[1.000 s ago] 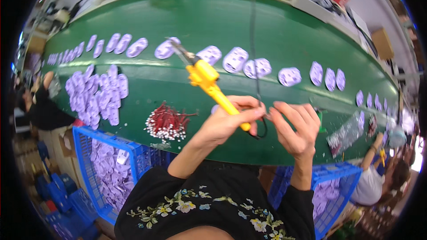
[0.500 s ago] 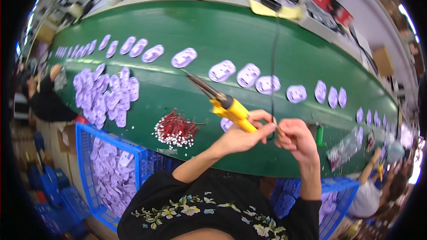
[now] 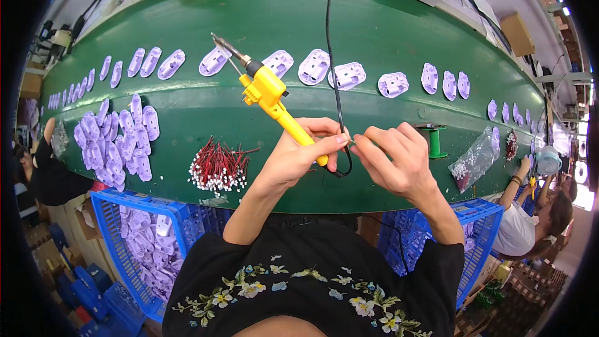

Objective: Soldering wires onto small electronic components on an assembly line.

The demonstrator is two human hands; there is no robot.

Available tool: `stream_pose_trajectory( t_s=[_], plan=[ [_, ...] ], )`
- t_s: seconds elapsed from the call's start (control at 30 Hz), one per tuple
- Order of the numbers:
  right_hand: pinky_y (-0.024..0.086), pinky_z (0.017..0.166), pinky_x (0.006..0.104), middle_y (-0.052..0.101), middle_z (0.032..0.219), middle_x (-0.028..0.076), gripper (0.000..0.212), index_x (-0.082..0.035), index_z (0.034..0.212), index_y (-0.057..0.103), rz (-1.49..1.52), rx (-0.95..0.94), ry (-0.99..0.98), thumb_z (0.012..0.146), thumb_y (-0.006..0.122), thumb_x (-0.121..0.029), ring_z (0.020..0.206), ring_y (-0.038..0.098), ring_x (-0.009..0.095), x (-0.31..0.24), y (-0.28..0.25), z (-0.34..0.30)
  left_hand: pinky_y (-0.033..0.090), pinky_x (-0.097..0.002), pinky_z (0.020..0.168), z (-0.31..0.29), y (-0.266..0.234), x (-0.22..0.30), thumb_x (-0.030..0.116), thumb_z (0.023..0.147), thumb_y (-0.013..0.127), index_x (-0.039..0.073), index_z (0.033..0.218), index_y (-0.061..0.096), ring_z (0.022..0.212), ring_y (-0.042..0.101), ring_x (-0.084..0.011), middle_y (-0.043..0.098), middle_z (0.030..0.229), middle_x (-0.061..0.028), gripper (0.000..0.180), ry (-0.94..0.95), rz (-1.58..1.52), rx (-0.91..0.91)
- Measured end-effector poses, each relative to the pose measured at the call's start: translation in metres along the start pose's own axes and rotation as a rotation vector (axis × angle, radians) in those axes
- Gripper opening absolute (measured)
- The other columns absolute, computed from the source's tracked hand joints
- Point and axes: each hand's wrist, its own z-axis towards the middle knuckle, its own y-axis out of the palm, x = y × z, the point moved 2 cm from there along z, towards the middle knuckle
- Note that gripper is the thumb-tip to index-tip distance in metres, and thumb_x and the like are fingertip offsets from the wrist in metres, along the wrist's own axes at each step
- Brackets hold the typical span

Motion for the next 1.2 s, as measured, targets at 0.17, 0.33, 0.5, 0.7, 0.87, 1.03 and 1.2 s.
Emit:
stream_pose_trajectory(
  t_s=[0.17, 0.33, 0.5, 0.7, 0.87, 1.03, 1.2],
  plan=[
    [0.033, 0.05, 0.0273, 0.056, 0.076, 0.004, 0.01, -0.005, 0.079, 0.059, 0.153, -0.084, 0.057, 0.077, 0.068, -0.009, 0.052, 0.044, 0.013, 0.003, 0.001, -0.001, 0.041, -0.0193, 0.051, -0.004, 0.001, -0.001, 0.013, 0.087, 0.067, 0.0, 0.089, 0.065, 0.055, 0.057, -0.0059, 0.062, 0.074, -0.0018, 0.014, -0.067, 0.144, -0.001],
    [0.029, 0.047, 0.0227, 0.05, 0.067, -0.001, 0.023, -0.005, 0.077, 0.053, 1.919, -0.224, 1.378, 0.095, 0.051, -0.019, 0.046, 0.036, 0.004, 0.002, 0.013, -0.02, 0.041, -0.0183, 0.051, -0.007, 0.011, -0.001, 0.014, 0.088, 0.066, -0.001, 0.09, 0.064, 0.056, 0.057, -0.0046, 0.061, 0.071, -0.0012, 0.015, 0.064, 0.331, 0.051],
    [0.032, 0.049, 0.02, 0.052, 0.068, 0.0, 0.024, -0.003, 0.083, 0.055, 2.09, -0.164, 1.373, 0.097, 0.049, -0.022, 0.045, 0.037, 0.003, -0.007, 0.013, -0.018, 0.038, -0.0189, 0.046, -0.005, 0.005, -0.01, 0.009, 0.088, 0.064, -0.003, 0.09, 0.064, 0.05, 0.053, -0.0065, 0.059, 0.067, -0.0022, 0.012, 0.019, 0.12, 0.054],
    [0.043, 0.052, 0.0237, 0.063, 0.085, 0.007, 0.025, 0.0, 0.098, 0.062, 0.6, 0.026, 0.579, 0.075, 0.069, 0.004, 0.054, 0.055, 0.011, -0.002, -0.002, -0.01, 0.042, -0.02, 0.049, -0.005, -0.003, -0.005, 0.01, 0.087, 0.066, -0.003, 0.087, 0.064, 0.051, 0.054, -0.0071, 0.061, 0.073, -0.0058, 0.013, 0.004, 0.0, 0.01],
    [0.042, 0.051, 0.0266, 0.063, 0.083, 0.007, 0.026, -0.002, 0.092, 0.064, 0.507, 0.094, 0.459, 0.068, 0.074, 0.003, 0.053, 0.054, 0.014, -0.004, 0.006, -0.013, 0.043, -0.0207, 0.049, -0.003, 0.001, -0.006, 0.012, 0.087, 0.066, -0.003, 0.088, 0.065, 0.052, 0.054, -0.0073, 0.061, 0.072, -0.0052, 0.015, -0.002, -0.059, -0.006],
    [0.036, 0.049, 0.0282, 0.061, 0.077, 0.005, 0.02, -0.003, 0.082, 0.064, 0.084, 0.198, 0.212, 0.067, 0.077, 0.0, 0.053, 0.053, 0.015, -0.009, 0.007, -0.014, 0.043, -0.0207, 0.05, -0.003, 0.0, -0.01, 0.011, 0.087, 0.067, -0.002, 0.088, 0.065, 0.053, 0.055, -0.007, 0.061, 0.071, -0.0043, 0.013, 0.013, -0.037, 0.025],
    [0.032, 0.047, 0.0281, 0.06, 0.077, 0.004, 0.017, -0.003, 0.08, 0.063, -0.069, 0.189, 0.237, 0.068, 0.075, -0.001, 0.051, 0.049, 0.013, -0.017, 0.008, -0.016, 0.043, -0.0199, 0.049, -0.007, 0.006, -0.01, 0.01, 0.086, 0.067, -0.001, 0.088, 0.064, 0.054, 0.056, -0.0056, 0.061, 0.068, -0.0019, 0.011, 0.06, 0.058, 0.113]
  ],
)
